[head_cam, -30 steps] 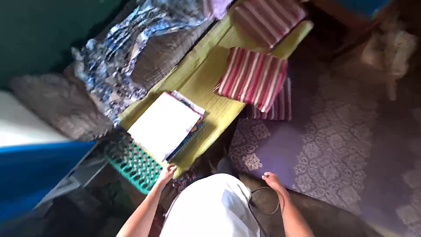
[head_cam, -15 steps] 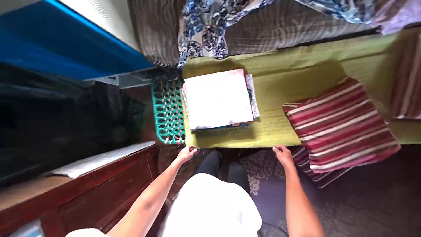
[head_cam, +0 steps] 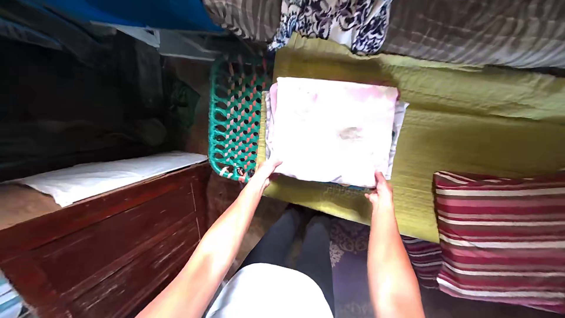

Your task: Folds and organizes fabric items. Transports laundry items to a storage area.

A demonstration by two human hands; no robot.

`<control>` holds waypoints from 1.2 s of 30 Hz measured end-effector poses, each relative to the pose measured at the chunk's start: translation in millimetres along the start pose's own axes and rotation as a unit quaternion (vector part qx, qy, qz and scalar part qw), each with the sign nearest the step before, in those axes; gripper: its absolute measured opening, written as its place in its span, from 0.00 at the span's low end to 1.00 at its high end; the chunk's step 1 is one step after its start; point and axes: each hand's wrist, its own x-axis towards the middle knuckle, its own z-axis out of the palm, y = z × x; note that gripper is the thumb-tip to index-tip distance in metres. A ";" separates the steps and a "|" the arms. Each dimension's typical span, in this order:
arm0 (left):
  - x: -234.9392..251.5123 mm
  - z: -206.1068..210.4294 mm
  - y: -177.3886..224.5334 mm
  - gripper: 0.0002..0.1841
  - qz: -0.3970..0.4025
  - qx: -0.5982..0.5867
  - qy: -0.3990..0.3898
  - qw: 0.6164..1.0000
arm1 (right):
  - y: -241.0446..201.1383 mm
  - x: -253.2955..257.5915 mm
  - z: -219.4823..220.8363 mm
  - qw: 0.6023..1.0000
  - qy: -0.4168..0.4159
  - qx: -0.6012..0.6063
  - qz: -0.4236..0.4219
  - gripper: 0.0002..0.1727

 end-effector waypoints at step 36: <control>98.4 10.5 -13.0 0.59 0.007 0.250 0.047 0.967 | -30.7 87.0 19.7 0.939 -0.294 -0.151 -0.096 0.09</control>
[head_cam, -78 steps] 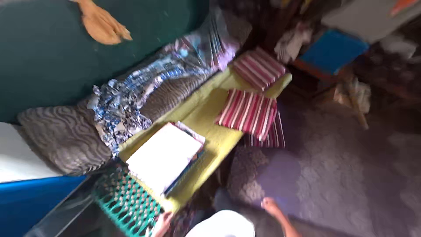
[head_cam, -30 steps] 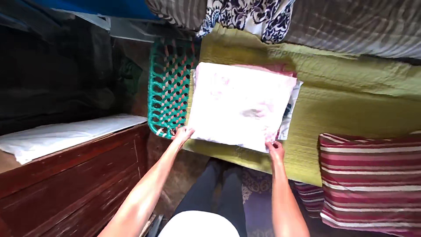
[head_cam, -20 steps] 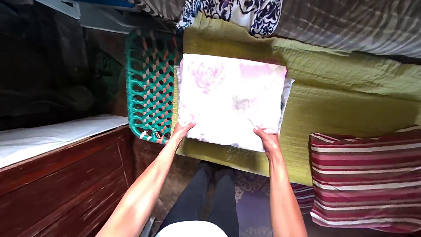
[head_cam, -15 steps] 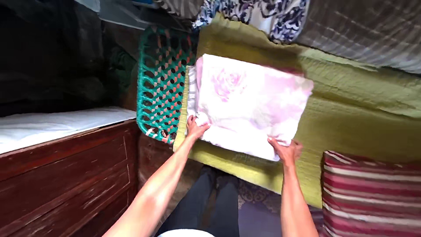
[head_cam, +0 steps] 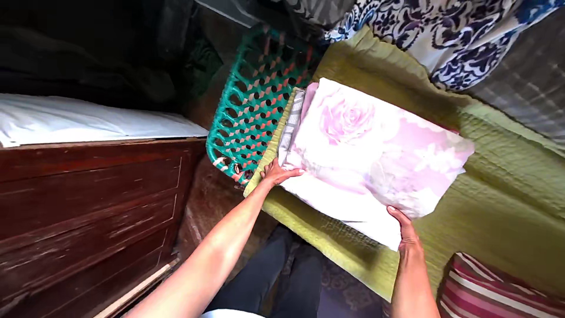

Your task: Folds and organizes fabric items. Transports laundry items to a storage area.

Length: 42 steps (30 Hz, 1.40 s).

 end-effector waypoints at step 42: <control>-224.7 -148.6 -582.7 0.22 -0.108 -0.436 0.072 0.891 | -138.1 -321.8 409.9 0.816 -0.019 -0.524 -0.244 0.28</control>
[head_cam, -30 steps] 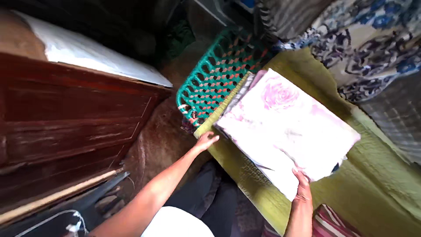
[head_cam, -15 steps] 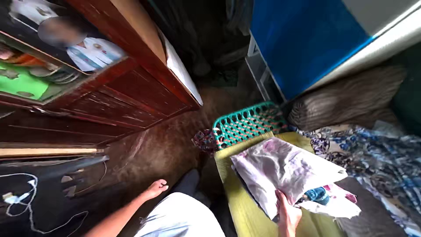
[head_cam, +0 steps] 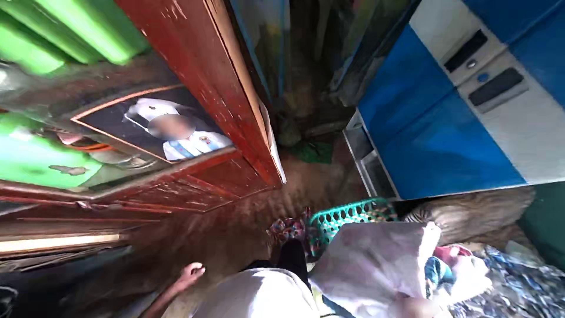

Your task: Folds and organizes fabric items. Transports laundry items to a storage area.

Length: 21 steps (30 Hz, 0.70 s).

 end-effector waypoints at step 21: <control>120.4 -46.2 689.5 0.21 0.299 -0.110 0.008 0.948 | -471.1 245.2 102.0 0.839 -0.280 -0.416 -0.211 0.41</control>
